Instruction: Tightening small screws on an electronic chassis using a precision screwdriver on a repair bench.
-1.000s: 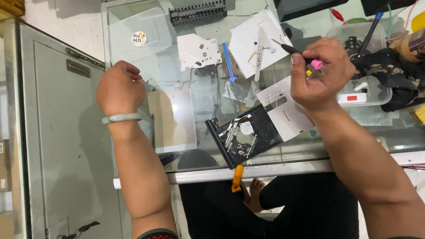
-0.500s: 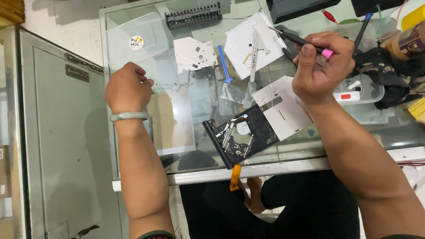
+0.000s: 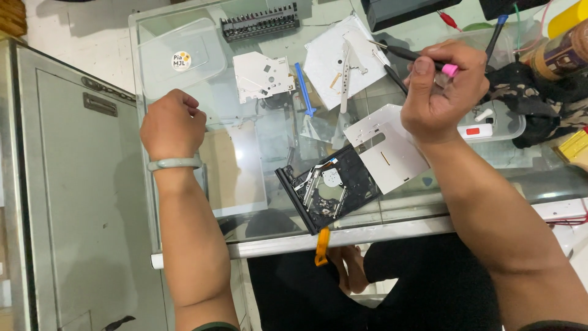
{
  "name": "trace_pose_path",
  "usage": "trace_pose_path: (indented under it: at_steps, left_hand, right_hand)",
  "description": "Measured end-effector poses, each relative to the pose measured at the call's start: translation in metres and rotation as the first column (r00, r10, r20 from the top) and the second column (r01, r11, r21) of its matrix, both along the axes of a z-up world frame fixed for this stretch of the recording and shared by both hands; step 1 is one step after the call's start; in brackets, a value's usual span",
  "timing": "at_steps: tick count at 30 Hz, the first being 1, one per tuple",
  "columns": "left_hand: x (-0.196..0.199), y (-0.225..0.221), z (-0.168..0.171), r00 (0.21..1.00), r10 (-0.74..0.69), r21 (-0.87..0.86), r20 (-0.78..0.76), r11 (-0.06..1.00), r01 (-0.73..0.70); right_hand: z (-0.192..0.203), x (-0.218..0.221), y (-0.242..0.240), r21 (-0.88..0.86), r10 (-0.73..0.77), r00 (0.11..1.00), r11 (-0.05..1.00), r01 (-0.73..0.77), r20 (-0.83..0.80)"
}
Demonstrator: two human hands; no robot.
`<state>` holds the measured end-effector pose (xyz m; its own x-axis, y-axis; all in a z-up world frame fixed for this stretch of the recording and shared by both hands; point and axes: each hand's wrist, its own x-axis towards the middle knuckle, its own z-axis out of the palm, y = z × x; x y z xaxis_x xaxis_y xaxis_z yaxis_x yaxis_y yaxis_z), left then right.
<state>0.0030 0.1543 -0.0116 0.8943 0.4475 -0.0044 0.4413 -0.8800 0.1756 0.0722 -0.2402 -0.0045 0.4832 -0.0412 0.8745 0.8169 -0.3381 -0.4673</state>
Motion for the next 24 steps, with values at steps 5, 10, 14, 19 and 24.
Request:
trace_pose_path:
  at_steps: [5, 10, 14, 19, 24]
  left_hand:
    - [0.000, 0.002, -0.002, 1.000, -0.021, 0.030, 0.002, 0.999, 0.020]
    - [-0.002, -0.001, 0.005, 0.996, -0.042, 0.022, 0.072, 0.999, 0.041]
    - [0.001, -0.023, 0.030, 0.929, -0.100, -0.122, 0.355, 0.981, 0.152]
    - [0.005, -0.083, 0.049, 0.833, 0.108, -0.690, 0.543, 0.622, 0.370]
    - [0.009, -0.119, 0.013, 0.836, 0.058, -0.822, 0.546, -0.155, 0.548]
  right_hand:
    - [0.000, 0.000, 0.000, 0.045, 0.034, 0.999, 0.998, -0.034, 0.007]
    - [0.003, -0.003, 0.001, 0.058, 0.067, 0.997, 0.996, -0.065, -0.039]
    - [0.006, -0.005, 0.002, 0.147, 0.145, 0.980, 0.981, -0.126, -0.133]
    - [0.009, -0.010, 0.006, 0.155, 0.247, 0.947, 0.963, -0.218, -0.204]
    - [0.012, -0.028, 0.016, 0.153, 0.347, 0.925, 0.933, -0.325, -0.156]
